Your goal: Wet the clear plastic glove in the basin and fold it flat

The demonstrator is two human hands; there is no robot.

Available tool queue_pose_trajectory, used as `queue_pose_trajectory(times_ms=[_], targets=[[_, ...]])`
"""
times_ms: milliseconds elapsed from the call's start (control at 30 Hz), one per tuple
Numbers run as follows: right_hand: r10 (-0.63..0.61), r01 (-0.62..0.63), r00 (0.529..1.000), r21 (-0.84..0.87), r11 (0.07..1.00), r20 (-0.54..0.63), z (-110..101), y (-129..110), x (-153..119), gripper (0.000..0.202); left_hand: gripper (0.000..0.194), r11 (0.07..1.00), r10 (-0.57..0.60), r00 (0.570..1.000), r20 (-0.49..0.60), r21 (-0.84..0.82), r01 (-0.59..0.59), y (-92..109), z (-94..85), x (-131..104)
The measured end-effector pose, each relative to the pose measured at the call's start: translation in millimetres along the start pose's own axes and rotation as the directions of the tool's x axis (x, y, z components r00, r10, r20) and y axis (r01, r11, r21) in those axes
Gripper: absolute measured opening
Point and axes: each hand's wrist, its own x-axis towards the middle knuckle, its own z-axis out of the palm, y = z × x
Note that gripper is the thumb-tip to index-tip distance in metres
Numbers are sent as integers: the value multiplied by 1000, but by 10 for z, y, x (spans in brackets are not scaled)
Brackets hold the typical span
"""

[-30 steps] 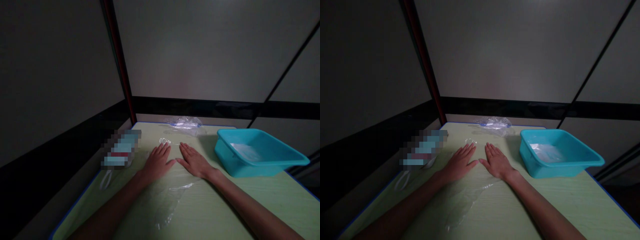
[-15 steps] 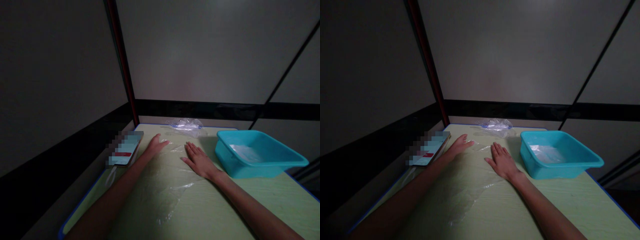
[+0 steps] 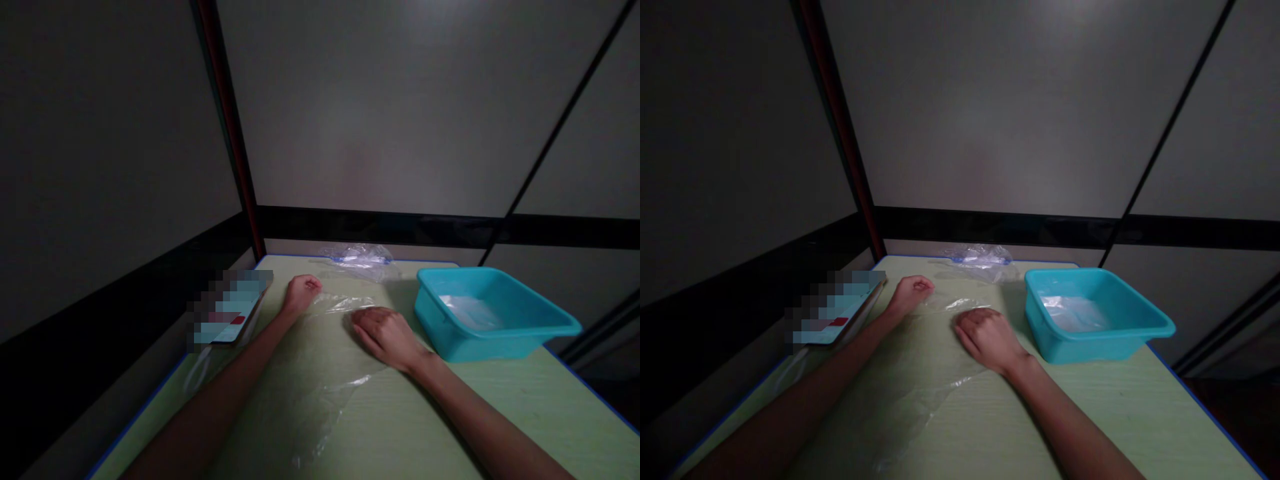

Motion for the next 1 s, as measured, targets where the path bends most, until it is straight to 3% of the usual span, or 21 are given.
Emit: queue_pose_trajectory(times_ms=[100, 267, 333, 467, 600, 667, 767, 900, 1000], targets=[[26, -24, 996, 16, 1000, -90, -41, 58, -35, 28, 8, 996, 87, 996, -30, -13, -87, 109, -77, -137], [82, -79, 986, 25, 997, -147, -142, 133, -74, 33, 6, 970, 240, 971, -6, -24, -240, 303, -188, -449], [105, -103, 988, 21, 994, -114, -171, 146, -76, 36, 6, 949, 315, 947, 57, -16, -315, 339, -216, -560], [142, -142, 990, 15, 990, -23, -166, 122, -61, 41, 11, 856, 481, 853, 204, 102, -507, 345, -253, -706], [169, -170, 984, 10, 985, 51, -131, 41, -38, 46, 13, 811, 455, 809, 374, 201, -549, 337, -292, -768], [192, -194, 980, 24, 981, 49, -115, 10, -27, 46, 12, 815, 411, 805, 429, 223, -535, 339, -316, -780], [200, -202, 978, 38, 979, 55, -77, 3, -11, 48, 9, 827, 377, 825, 421, 248, -505, 348, -334, -786], [151, -155, 981, 24, 988, 121, 6, 3, 11, 54, 17, 841, 373, 882, 287, 298, -452, 359, -280, -796], [138, -142, 981, 15, 990, 135, 39, -44, 27, 53, 28, 821, 413, 887, 209, 335, -461, 341, -191, -815]])
